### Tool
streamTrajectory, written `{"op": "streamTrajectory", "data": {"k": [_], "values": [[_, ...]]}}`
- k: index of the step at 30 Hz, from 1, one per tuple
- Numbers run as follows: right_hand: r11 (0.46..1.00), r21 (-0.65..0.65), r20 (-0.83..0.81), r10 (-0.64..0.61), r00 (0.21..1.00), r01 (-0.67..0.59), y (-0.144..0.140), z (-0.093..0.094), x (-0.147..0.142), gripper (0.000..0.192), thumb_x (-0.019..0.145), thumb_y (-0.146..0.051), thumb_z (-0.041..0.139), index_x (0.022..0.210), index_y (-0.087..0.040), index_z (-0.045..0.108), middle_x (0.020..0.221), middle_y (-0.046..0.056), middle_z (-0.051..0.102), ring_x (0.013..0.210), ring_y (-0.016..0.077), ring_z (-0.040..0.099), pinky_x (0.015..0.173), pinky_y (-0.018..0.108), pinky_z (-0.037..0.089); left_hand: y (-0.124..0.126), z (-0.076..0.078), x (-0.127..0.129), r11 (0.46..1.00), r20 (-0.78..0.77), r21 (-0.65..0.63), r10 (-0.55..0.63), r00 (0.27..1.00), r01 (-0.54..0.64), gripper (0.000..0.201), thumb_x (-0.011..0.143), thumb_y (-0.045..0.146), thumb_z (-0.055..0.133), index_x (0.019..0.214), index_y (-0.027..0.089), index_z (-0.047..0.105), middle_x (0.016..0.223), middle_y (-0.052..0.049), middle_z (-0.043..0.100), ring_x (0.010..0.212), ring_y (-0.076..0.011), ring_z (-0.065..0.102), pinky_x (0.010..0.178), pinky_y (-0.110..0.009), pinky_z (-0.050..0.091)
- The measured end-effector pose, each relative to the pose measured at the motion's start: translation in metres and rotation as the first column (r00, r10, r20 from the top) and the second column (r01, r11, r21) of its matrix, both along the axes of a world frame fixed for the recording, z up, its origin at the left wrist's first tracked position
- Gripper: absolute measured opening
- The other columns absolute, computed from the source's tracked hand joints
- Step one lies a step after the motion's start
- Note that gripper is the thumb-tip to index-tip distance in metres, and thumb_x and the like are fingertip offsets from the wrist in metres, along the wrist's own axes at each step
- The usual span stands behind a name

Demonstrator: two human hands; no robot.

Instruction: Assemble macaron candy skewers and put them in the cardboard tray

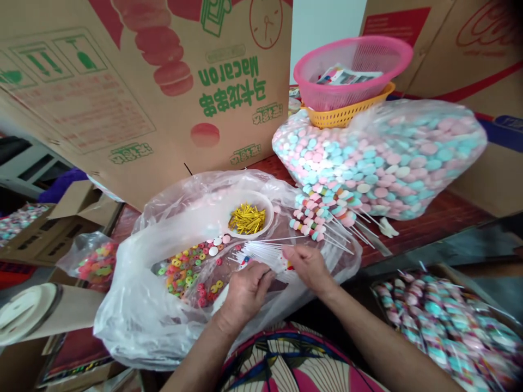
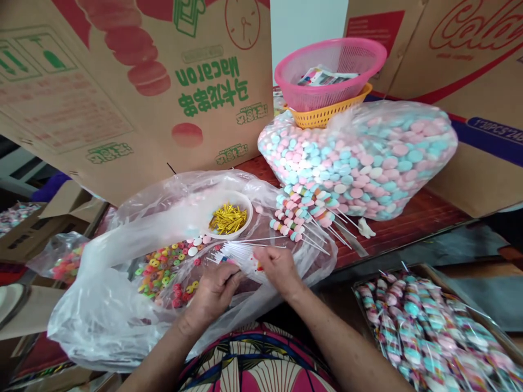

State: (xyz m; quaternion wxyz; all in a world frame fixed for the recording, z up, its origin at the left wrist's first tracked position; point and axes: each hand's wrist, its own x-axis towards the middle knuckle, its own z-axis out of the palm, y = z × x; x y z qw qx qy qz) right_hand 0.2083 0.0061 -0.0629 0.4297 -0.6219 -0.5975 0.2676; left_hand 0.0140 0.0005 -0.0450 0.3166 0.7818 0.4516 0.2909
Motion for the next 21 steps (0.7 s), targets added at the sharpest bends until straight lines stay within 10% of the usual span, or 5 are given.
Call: {"op": "streamTrajectory", "data": {"k": [3, 7, 9, 15, 21], "values": [[0.991, 0.017, 0.359, -0.128, 0.924, 0.13, 0.009, -0.004, 0.044, 0.04, 0.091, -0.042, 0.045, 0.059, -0.018, 0.053, 0.061, 0.005, 0.053, 0.063, 0.017, 0.049, 0.056, 0.027, 0.035, 0.001, 0.001, -0.011, 0.986, -0.021, 0.165, 0.04, 0.999, -0.036, 0.029, 0.094, 0.03, 0.043, 0.077, 0.018, 0.064, 0.067, -0.003, 0.064, 0.064, -0.0145, 0.059, 0.062, -0.026, 0.046], [0.995, -0.049, 0.863, -0.002, 0.506, 0.089, 0.012, -0.018, 0.085, 0.021, 0.087, -0.017, 0.047, 0.08, -0.014, 0.067, 0.087, 0.015, 0.065, 0.086, 0.0281, 0.058, 0.067, 0.035, 0.04, 0.002, 0.003, -0.03, 0.95, 0.007, 0.306, 0.064, 0.998, -0.063, 0.029, 0.095, 0.034, 0.042, 0.092, 0.02, 0.068, 0.083, -0.006, 0.072, 0.079, -0.0181, 0.066, 0.076, -0.033, 0.05], [0.996, -0.065, 0.896, 0.029, 0.442, 0.066, 0.01, -0.023, 0.093, 0.024, 0.086, -0.011, 0.044, 0.081, -0.014, 0.067, 0.087, 0.015, 0.066, 0.085, 0.0286, 0.059, 0.068, 0.037, 0.042, 0.002, 0.006, -0.037, 0.936, -0.01, 0.349, 0.047, 0.999, -0.04, 0.028, 0.095, 0.033, 0.042, 0.097, 0.021, 0.067, 0.086, -0.006, 0.073, 0.081, -0.0188, 0.066, 0.079, -0.035, 0.049], [0.931, 0.329, 0.574, -0.065, 0.816, -0.157, -0.006, 0.009, 0.089, 0.022, 0.092, -0.022, 0.044, 0.1, -0.02, 0.065, 0.088, 0.007, 0.069, 0.079, 0.0193, 0.064, 0.071, 0.03, 0.051, 0.004, 0.014, -0.05, 0.905, -0.024, 0.425, -0.007, 1.0, 0.016, 0.022, 0.095, 0.027, 0.045, 0.1, 0.021, 0.066, 0.086, -0.005, 0.072, 0.081, -0.0175, 0.064, 0.079, -0.035, 0.046], [0.791, 0.417, 0.729, 0.004, 0.685, -0.448, -0.02, 0.052, 0.072, 0.026, 0.088, -0.013, 0.046, 0.097, -0.022, 0.069, 0.088, 0.006, 0.071, 0.078, 0.0178, 0.063, 0.07, 0.031, 0.05, 0.007, 0.018, -0.055, 0.921, -0.029, 0.389, 0.014, 0.999, -0.002, 0.025, 0.096, 0.029, 0.044, 0.096, 0.022, 0.067, 0.087, -0.005, 0.073, 0.081, -0.0172, 0.065, 0.08, -0.034, 0.046]]}}
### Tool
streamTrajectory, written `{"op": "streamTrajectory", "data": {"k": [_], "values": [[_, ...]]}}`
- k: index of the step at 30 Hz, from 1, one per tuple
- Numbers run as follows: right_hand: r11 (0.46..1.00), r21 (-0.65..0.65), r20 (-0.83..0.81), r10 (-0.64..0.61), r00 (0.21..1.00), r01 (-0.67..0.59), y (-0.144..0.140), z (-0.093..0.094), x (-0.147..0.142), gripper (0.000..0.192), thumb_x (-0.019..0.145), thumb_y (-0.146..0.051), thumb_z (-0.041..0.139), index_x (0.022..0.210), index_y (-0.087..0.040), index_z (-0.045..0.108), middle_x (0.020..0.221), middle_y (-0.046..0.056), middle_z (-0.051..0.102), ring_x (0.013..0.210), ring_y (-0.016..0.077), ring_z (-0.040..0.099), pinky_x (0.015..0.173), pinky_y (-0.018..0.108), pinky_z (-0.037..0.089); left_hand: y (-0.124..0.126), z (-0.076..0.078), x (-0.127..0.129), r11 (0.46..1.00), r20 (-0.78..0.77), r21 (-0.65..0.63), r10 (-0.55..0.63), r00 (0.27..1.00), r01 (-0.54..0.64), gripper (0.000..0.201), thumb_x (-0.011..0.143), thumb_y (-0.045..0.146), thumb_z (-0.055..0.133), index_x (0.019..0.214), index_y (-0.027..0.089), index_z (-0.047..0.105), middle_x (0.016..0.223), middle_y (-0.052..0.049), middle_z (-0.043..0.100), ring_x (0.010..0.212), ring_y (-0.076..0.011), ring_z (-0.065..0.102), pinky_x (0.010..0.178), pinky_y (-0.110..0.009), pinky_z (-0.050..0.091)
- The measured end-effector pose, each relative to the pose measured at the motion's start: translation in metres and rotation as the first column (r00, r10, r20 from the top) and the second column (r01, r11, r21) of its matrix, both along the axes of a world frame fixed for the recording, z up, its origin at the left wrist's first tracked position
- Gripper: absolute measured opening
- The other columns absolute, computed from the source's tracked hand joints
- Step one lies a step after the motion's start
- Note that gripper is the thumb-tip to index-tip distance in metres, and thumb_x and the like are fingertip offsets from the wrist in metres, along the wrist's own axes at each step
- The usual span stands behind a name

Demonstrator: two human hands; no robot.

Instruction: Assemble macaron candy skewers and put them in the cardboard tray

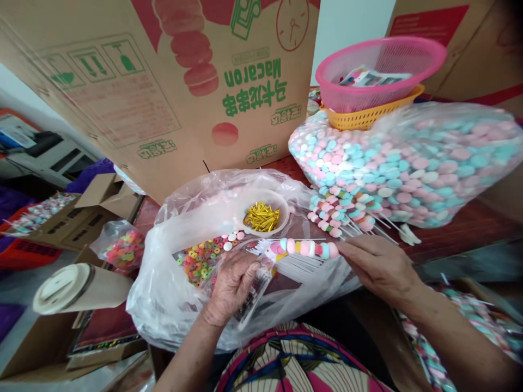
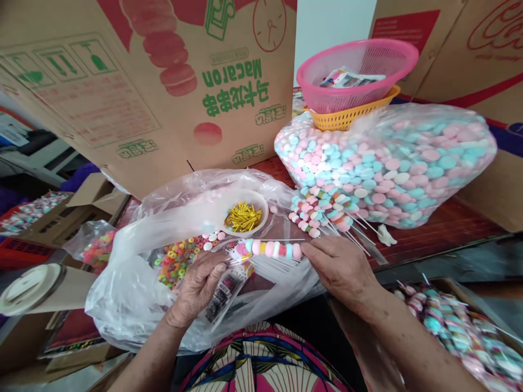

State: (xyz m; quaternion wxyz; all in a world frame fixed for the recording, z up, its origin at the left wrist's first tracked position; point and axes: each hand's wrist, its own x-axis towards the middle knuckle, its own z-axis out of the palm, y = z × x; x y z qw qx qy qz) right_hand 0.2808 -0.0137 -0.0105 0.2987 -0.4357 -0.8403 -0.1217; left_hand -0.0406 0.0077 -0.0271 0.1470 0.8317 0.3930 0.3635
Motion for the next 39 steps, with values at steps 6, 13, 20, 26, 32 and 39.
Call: {"op": "streamTrajectory", "data": {"k": [6, 13, 20, 26, 32, 39], "values": [[0.993, -0.059, 0.069, 0.105, 0.992, -0.101, -0.001, 0.006, 0.01, 0.03, 0.086, -0.009, 0.046, 0.1, -0.024, 0.069, 0.085, 0.005, 0.07, 0.073, 0.0166, 0.06, 0.069, 0.032, 0.047, 0.001, 0.006, -0.007, 0.999, -0.157, 0.042, -0.004, 0.988, 0.01, 0.025, 0.095, 0.029, 0.045, 0.092, 0.021, 0.068, 0.086, -0.004, 0.074, 0.075, -0.0171, 0.064, 0.077, -0.033, 0.043], [0.995, 0.084, 0.025, -0.056, 0.998, 0.054, -0.005, 0.009, 0.01, 0.026, 0.087, -0.011, 0.052, 0.106, -0.021, 0.066, 0.087, 0.007, 0.069, 0.077, 0.0199, 0.063, 0.069, 0.032, 0.049, -0.008, 0.006, 0.0, 0.997, -0.026, -0.058, -0.058, 0.998, 0.056, 0.027, 0.096, 0.029, 0.043, 0.087, 0.02, 0.067, 0.079, -0.003, 0.072, 0.075, -0.0165, 0.065, 0.078, -0.033, 0.045], [0.996, 0.076, -0.093, -0.046, 0.995, 0.053, -0.013, 0.006, 0.01, 0.033, 0.086, -0.011, 0.056, 0.116, -0.024, 0.062, 0.09, 0.006, 0.069, 0.079, 0.0195, 0.065, 0.072, 0.03, 0.052, -0.011, 0.007, 0.004, 0.984, 0.144, -0.172, -0.025, 0.989, 0.05, 0.029, 0.095, 0.032, 0.045, 0.079, 0.019, 0.065, 0.071, -0.002, 0.067, 0.065, -0.0134, 0.059, 0.07, -0.029, 0.048], [0.996, 0.082, 0.013, 0.038, 0.999, -0.039, -0.015, 0.001, 0.009, 0.031, 0.085, -0.007, 0.052, 0.107, -0.023, 0.066, 0.086, 0.006, 0.07, 0.077, 0.0182, 0.064, 0.069, 0.03, 0.05, -0.01, 0.011, 0.005, 0.979, 0.145, -0.201, 0.011, 0.989, 0.018, 0.029, 0.096, 0.034, 0.045, 0.081, 0.019, 0.065, 0.068, -0.001, 0.065, 0.064, -0.0136, 0.059, 0.067, -0.027, 0.047], [0.991, 0.039, 0.084, 0.125, 0.989, -0.129, -0.01, 0.009, 0.013, 0.028, 0.085, -0.004, 0.049, 0.103, -0.017, 0.065, 0.085, 0.007, 0.069, 0.076, 0.0189, 0.063, 0.069, 0.031, 0.048, -0.005, 0.022, 0.009, 0.964, -0.122, -0.171, -0.226, 0.966, 0.204, 0.032, 0.097, 0.028, 0.042, 0.072, 0.017, 0.059, 0.063, 0.0, 0.058, 0.063, -0.0133, 0.055, 0.069, -0.028, 0.042], [0.972, -0.109, 0.104, 0.221, 0.97, -0.21, -0.005, 0.012, 0.004, 0.026, 0.089, -0.008, 0.044, 0.1, -0.019, 0.065, 0.077, 0.004, 0.066, 0.066, 0.0144, 0.059, 0.06, 0.025, 0.041, -0.002, 0.022, 0.015, 0.972, -0.17, -0.189, -0.172, 0.97, 0.139, 0.035, 0.098, 0.031, 0.04, 0.073, 0.017, 0.061, 0.06, 0.0, 0.057, 0.061, -0.0138, 0.054, 0.065, -0.027, 0.039]]}}
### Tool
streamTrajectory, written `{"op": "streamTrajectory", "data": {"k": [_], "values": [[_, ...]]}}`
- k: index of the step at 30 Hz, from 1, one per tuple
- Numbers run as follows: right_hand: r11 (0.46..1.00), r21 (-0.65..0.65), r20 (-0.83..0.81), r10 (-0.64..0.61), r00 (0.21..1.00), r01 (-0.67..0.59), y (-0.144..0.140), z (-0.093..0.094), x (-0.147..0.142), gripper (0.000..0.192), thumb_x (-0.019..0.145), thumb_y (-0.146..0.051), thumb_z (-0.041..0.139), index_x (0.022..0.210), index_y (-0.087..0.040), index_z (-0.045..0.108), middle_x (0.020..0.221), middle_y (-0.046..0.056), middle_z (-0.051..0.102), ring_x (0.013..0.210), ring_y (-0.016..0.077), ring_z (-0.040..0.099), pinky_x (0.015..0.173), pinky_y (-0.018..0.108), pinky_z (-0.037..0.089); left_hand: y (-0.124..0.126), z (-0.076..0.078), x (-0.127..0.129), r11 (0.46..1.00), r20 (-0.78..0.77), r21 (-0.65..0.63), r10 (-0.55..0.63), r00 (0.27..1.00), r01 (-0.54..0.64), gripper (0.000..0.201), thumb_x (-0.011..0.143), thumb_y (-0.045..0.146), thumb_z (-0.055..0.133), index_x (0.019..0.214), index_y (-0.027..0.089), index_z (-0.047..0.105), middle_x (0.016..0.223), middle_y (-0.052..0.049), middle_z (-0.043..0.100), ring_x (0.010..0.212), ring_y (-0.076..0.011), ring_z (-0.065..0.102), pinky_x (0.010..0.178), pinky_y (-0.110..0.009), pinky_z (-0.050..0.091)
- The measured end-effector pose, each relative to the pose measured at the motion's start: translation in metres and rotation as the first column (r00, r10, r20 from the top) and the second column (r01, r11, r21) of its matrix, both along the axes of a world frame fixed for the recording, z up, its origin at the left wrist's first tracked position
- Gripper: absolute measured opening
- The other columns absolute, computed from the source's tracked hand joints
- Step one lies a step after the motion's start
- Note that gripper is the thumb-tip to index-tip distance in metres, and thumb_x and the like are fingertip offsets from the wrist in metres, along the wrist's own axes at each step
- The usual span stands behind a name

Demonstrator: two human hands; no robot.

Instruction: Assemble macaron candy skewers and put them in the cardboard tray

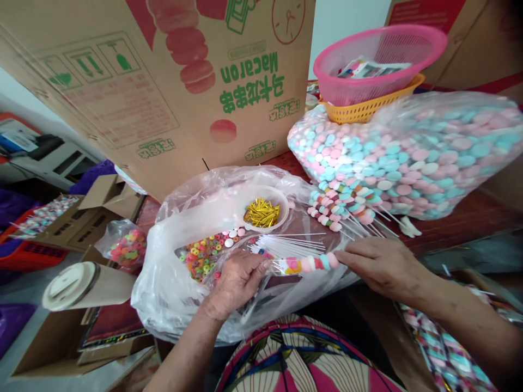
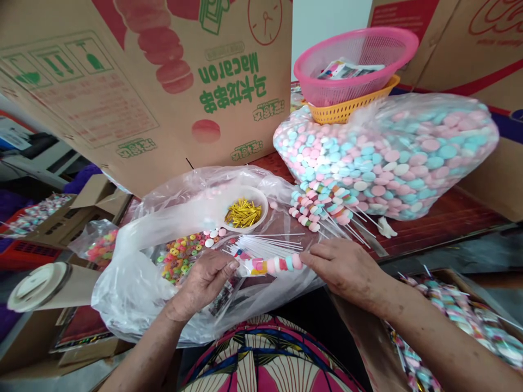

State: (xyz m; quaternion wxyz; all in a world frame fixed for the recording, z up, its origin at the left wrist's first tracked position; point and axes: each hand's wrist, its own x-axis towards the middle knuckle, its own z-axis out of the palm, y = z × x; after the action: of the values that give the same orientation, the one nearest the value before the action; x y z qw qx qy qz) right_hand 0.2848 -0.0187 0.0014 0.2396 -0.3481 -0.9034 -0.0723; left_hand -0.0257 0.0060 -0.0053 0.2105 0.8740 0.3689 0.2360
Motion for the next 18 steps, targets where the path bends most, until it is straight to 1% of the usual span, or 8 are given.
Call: {"op": "streamTrajectory", "data": {"k": [3, 5, 6, 8, 11, 14, 16, 18], "values": [[0.997, -0.071, -0.025, -0.005, 1.0, 0.003, 0.001, -0.002, -0.006, 0.025, 0.09, -0.01, 0.043, 0.1, -0.018, 0.065, 0.075, 0.004, 0.064, 0.063, 0.0135, 0.057, 0.057, 0.024, 0.039, -0.002, 0.001, 0.003, 0.999, -0.026, -0.038, -0.038, 0.999, 0.037, 0.034, 0.098, 0.034, 0.037, 0.092, 0.017, 0.065, 0.071, -0.002, 0.065, 0.068, -0.0161, 0.059, 0.07, -0.029, 0.041], [0.993, -0.116, -0.041, 0.008, 0.999, -0.012, 0.002, -0.003, -0.01, 0.025, 0.09, -0.01, 0.043, 0.099, -0.017, 0.065, 0.072, 0.003, 0.062, 0.062, 0.013, 0.056, 0.056, 0.024, 0.038, -0.003, 0.002, 0.006, 0.995, -0.041, -0.086, -0.051, 0.998, 0.048, 0.037, 0.096, 0.044, 0.042, 0.11, 0.017, 0.062, 0.084, -0.005, 0.069, 0.075, -0.0183, 0.061, 0.073, -0.03, 0.042], [0.99, -0.141, -0.047, 0.015, 0.999, -0.022, 0.002, -0.003, -0.012, 0.025, 0.09, -0.01, 0.042, 0.097, -0.017, 0.065, 0.071, 0.003, 0.062, 0.062, 0.0127, 0.056, 0.056, 0.023, 0.038, -0.003, 0.002, 0.007, 0.99, -0.059, -0.132, -0.067, 0.996, 0.059, 0.041, 0.092, 0.05, 0.047, 0.114, 0.017, 0.061, 0.086, -0.004, 0.068, 0.076, -0.0188, 0.06, 0.071, -0.029, 0.041], [0.978, -0.204, -0.042, 0.028, 0.999, -0.036, 0.003, -0.005, -0.018, 0.026, 0.089, -0.008, 0.042, 0.093, -0.017, 0.066, 0.072, 0.003, 0.062, 0.063, 0.0122, 0.055, 0.055, 0.023, 0.037, -0.004, 0.001, 0.013, 0.96, -0.102, -0.268, -0.112, 0.988, 0.081, 0.047, 0.083, 0.057, 0.057, 0.108, 0.018, 0.063, 0.082, -0.002, 0.066, 0.073, -0.0172, 0.057, 0.065, -0.026, 0.039], [0.947, -0.313, 0.041, 0.093, 0.995, -0.075, 0.003, -0.009, -0.035, 0.025, 0.085, -0.007, 0.045, 0.09, -0.018, 0.066, 0.071, 0.003, 0.061, 0.062, 0.0124, 0.053, 0.055, 0.025, 0.034, -0.003, -0.003, 0.027, 0.881, -0.121, -0.469, -0.137, 0.983, 0.065, 0.041, 0.077, 0.055, 0.067, 0.093, 0.017, 0.065, 0.071, 0.003, 0.058, 0.066, -0.013, 0.051, 0.058, -0.022, 0.033], [0.906, -0.396, 0.098, 0.201, 0.975, -0.147, 0.006, -0.014, -0.055, 0.02, 0.082, -0.009, 0.05, 0.09, -0.017, 0.066, 0.072, 0.003, 0.061, 0.062, 0.0137, 0.051, 0.056, 0.027, 0.033, -0.002, -0.009, 0.041, 0.818, -0.091, -0.573, -0.11, 0.99, 0.038, 0.039, 0.07, 0.049, 0.075, 0.087, 0.015, 0.066, 0.067, 0.005, 0.054, 0.065, -0.0121, 0.048, 0.059, -0.022, 0.032], [0.894, -0.4, 0.063, 0.245, 0.968, -0.2, 0.011, -0.014, -0.061, 0.016, 0.083, -0.012, 0.052, 0.089, -0.016, 0.066, 0.077, 0.005, 0.063, 0.069, 0.0156, 0.053, 0.061, 0.028, 0.035, -0.002, -0.012, 0.045, 0.788, -0.041, -0.615, -0.057, 0.998, 0.02, 0.037, 0.068, 0.042, 0.078, 0.088, 0.014, 0.066, 0.069, 0.004, 0.055, 0.067, -0.0125, 0.049, 0.061, -0.022, 0.034], [0.912, -0.37, 0.02, 0.199, 0.98, -0.177, 0.017, -0.012, -0.061, 0.016, 0.086, -0.014, 0.051, 0.086, -0.015, 0.066, 0.08, 0.007, 0.063, 0.076, 0.018, 0.054, 0.068, 0.03, 0.037, -0.003, -0.014, 0.046, 0.746, 0.012, -0.666, 0.023, 1.0, -0.009, 0.042, 0.068, 0.037, 0.078, 0.101, 0.014, 0.065, 0.069, 0.005, 0.055, 0.067, -0.0127, 0.05, 0.063, -0.023, 0.037]]}}
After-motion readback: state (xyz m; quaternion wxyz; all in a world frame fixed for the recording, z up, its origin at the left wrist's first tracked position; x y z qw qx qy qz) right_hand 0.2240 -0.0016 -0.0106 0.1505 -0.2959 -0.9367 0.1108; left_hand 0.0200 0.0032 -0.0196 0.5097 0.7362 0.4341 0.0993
